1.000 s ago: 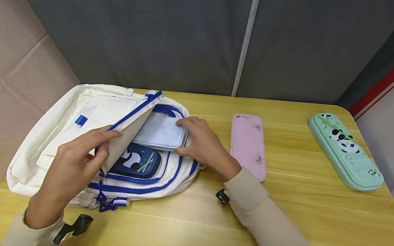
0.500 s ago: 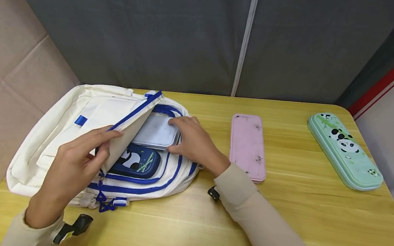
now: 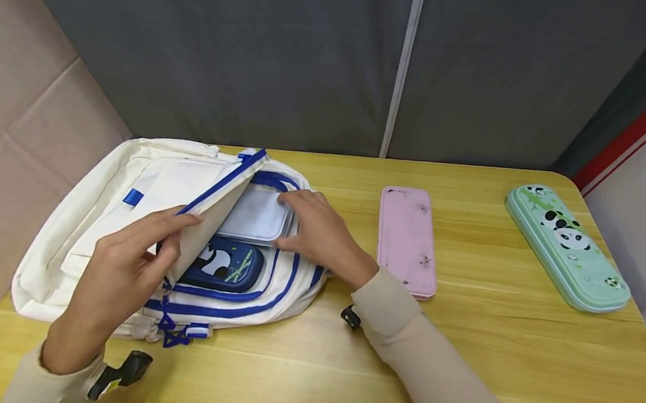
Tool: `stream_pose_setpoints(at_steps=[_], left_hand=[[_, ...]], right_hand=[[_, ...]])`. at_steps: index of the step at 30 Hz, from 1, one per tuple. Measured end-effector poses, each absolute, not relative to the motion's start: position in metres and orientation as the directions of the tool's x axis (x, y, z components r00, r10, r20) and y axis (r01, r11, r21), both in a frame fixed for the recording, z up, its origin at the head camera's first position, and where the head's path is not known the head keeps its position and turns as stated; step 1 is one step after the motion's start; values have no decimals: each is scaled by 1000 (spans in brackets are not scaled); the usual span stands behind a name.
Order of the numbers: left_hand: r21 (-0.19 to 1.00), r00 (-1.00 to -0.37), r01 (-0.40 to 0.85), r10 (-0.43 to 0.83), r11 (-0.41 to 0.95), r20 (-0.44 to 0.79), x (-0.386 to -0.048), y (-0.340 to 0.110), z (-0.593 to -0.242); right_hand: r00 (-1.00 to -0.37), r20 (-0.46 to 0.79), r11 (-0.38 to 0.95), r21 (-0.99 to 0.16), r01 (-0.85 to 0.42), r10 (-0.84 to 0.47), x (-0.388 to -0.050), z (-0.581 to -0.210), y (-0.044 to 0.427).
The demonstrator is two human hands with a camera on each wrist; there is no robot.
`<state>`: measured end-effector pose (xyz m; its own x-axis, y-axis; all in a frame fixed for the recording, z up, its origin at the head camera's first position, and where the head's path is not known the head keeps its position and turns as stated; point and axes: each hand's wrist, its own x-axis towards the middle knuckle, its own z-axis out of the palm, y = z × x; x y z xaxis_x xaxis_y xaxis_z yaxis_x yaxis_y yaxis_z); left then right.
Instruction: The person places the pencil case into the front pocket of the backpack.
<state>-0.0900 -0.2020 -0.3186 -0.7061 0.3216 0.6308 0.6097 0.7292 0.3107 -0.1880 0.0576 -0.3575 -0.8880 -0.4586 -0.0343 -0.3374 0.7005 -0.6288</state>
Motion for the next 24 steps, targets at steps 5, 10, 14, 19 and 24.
stream_pose_setpoints(at_steps=[5,10,14,19,24], left_hand=[[307,-704,609,320,731,633,-90,-202,-319],[308,-700,615,322,726,638,-90,-202,-320],[306,-691,621,320,722,648,-90,-202,-320],[308,-689,625,322,717,649,-90,-201,-320],[300,-696,619,330,726,638,-90,-200,-320]], right_hand=[[-899,-45,713,-627,-314,-436,-190,-357,63],[-897,-46,710,-630,-315,-439,-192,-358,63],[-898,-45,711,-628,-316,-439,-192,-357,60],[-898,-40,703,-638,-314,-437,-191,-356,56],[-897,-34,694,-646,-317,-441,-191,-357,52]])
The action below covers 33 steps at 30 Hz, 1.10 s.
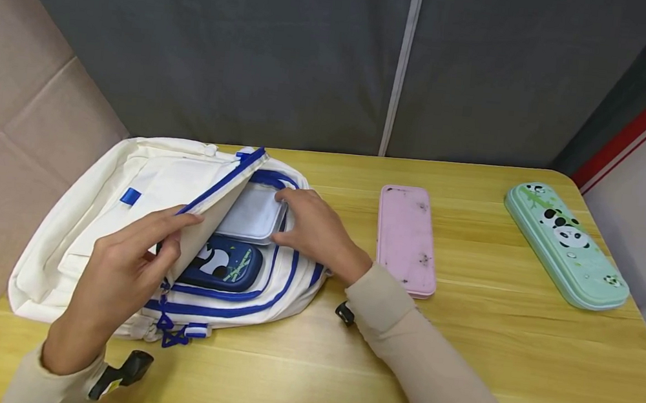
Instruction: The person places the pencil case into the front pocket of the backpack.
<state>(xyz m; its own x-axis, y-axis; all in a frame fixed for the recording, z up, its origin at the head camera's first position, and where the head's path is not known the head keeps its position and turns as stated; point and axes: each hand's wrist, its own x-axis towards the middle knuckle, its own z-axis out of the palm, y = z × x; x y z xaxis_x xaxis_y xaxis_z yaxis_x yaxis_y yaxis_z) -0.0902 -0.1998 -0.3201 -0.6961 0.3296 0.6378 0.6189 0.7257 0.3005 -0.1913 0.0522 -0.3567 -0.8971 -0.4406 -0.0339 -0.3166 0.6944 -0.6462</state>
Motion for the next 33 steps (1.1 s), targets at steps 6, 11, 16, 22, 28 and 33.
stream_pose_setpoints(at_steps=[6,11,16,22,28,33], left_hand=[[292,-696,618,335,730,636,-90,-199,-320],[282,-687,624,339,729,643,-90,-199,-320],[273,-681,626,342,731,647,-90,-199,-321],[268,-678,627,343,731,651,-90,-199,-321],[276,-685,626,345,729,641,-91,-199,-321],[273,-678,631,346,726,648,-91,-199,-321]], right_hand=[[-892,-9,684,-645,-340,-453,-193,-359,47],[-886,0,684,-636,-358,-464,-193,-359,43],[-884,-9,681,-642,-352,-467,-193,-358,39],[-876,-1,666,-650,-366,-482,-195,-358,35],[-872,4,660,-652,-373,-489,-196,-359,30],[-869,17,660,-643,-388,-495,-197,-359,25]])
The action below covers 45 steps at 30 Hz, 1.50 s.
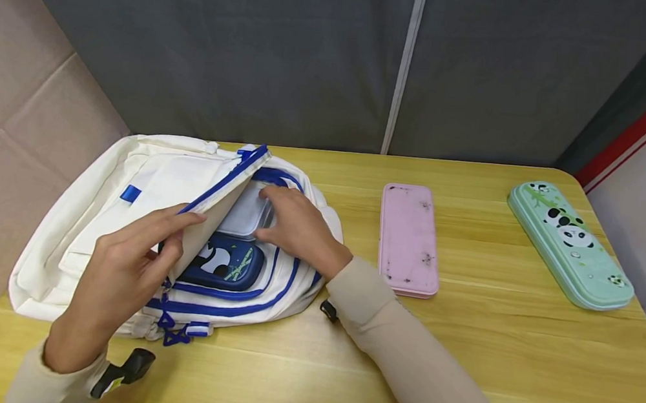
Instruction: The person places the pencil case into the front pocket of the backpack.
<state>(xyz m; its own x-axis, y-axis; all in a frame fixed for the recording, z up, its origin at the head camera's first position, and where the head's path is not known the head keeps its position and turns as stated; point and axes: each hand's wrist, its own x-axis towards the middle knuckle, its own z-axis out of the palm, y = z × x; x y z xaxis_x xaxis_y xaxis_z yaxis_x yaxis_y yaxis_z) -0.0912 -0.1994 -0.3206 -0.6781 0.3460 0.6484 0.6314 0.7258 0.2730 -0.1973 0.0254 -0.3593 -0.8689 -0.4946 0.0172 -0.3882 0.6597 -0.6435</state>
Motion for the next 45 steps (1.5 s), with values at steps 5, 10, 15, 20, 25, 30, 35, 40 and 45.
stream_pose_setpoints(at_steps=[5,10,15,20,25,30,35,40,45], left_hand=[[277,-675,635,344,721,652,-91,-200,-321],[277,-678,633,345,723,649,-91,-200,-321],[274,-680,631,347,725,646,-91,-200,-321],[266,-676,633,351,727,649,-91,-200,-320],[268,-674,634,349,726,651,-91,-200,-320],[268,-679,627,346,731,647,-91,-201,-320],[274,-683,625,342,731,646,-91,-201,-321],[285,-682,630,339,722,648,-90,-201,-321],[281,-688,624,342,729,640,-90,-201,-320]], right_hand=[[-869,34,656,-641,-398,-494,-198,-360,20],[-867,38,649,-647,-400,-496,-199,-361,16],[-857,51,636,-648,-419,-512,-200,-362,12],[-854,59,642,-633,-432,-517,-202,-362,9],[-853,57,651,-621,-437,-519,-203,-363,5],[-855,48,657,-617,-432,-517,-204,-365,3],[-853,39,668,-604,-435,-520,-204,-367,3],[-847,52,660,-602,-449,-529,-202,-368,9],[-845,68,657,-596,-461,-531,-198,-363,14]])
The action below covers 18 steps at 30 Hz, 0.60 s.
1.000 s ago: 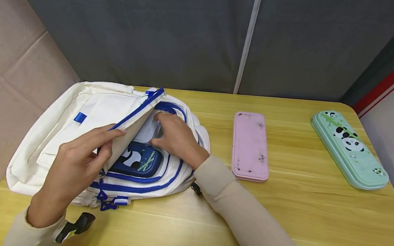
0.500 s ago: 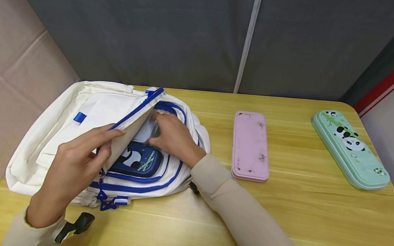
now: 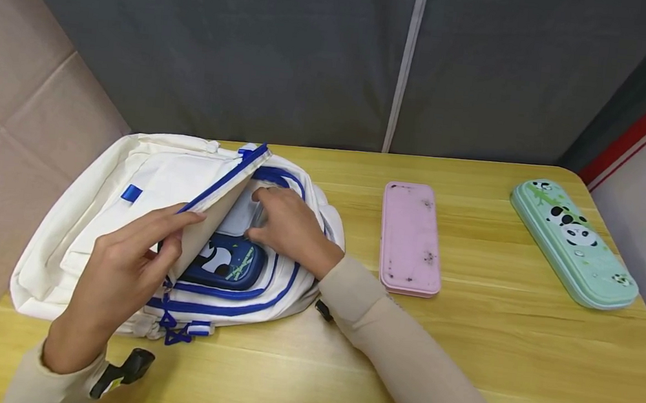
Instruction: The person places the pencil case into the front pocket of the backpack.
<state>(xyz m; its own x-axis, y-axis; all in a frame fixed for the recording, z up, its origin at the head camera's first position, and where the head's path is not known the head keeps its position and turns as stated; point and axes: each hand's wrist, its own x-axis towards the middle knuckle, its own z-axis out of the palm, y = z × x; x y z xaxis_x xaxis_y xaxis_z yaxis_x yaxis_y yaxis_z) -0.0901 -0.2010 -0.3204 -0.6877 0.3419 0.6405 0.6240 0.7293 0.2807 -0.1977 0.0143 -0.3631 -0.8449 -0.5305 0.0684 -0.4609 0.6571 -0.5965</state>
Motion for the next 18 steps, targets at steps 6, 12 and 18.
stream_pose_setpoints(at_steps=[6,12,18], left_hand=[[281,-701,611,341,740,626,-89,-200,-320],[280,-690,624,346,729,636,-89,-199,-320],[270,-678,632,349,726,647,-89,-198,-321]], right_hand=[[-880,12,722,-566,-398,-475,-190,-355,29],[-918,-4,773,-541,-331,-396,-182,-348,52],[-931,48,763,-558,-326,-363,-177,-345,88]])
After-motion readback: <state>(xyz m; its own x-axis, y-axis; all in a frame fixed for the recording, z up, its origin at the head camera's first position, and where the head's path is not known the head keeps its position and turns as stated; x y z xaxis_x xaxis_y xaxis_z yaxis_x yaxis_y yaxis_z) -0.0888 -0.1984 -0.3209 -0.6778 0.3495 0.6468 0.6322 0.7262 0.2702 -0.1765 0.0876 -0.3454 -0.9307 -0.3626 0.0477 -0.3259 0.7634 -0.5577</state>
